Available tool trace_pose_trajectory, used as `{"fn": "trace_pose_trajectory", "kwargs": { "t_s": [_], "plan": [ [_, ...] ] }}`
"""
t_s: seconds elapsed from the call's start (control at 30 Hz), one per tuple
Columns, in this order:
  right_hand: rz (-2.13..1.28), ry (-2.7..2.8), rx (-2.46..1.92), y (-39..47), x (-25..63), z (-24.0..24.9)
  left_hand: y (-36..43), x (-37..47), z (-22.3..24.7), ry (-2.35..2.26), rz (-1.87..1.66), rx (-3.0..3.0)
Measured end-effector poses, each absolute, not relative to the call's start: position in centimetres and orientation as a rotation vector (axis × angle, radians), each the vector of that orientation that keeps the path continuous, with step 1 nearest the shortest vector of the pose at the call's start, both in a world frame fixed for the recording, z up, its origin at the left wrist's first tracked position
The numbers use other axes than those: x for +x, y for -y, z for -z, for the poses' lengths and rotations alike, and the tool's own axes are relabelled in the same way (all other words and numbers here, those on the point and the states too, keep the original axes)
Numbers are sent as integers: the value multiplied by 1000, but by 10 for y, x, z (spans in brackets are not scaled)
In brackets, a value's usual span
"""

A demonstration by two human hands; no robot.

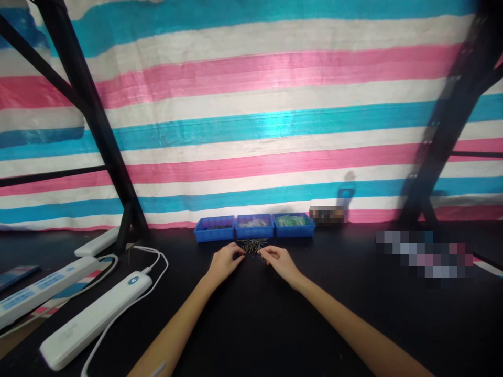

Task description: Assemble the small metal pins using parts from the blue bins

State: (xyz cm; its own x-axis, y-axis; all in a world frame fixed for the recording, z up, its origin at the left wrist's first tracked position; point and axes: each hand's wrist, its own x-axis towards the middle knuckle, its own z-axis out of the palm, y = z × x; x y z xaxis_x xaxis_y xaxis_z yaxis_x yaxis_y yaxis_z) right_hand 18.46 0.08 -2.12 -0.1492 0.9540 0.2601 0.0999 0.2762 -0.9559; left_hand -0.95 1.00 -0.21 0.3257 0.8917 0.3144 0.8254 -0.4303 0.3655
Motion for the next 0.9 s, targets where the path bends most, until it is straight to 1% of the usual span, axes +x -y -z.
{"fn": "trace_pose_trajectory", "kwargs": {
  "t_s": [0.37, 0.7, 0.9],
  "plan": [
    [-1038, 1514, -1028, 1, 184, 19, -12, -11, 6, -1630, -805, 2417],
    [-1023, 1529, -1038, -2, 184, 22, -12, -8, 8, -1640, -755, 2401],
    [-1027, 1531, -1023, -2, 185, 23, -15, -8, 12, -1596, -829, 2371]
  ]
}}
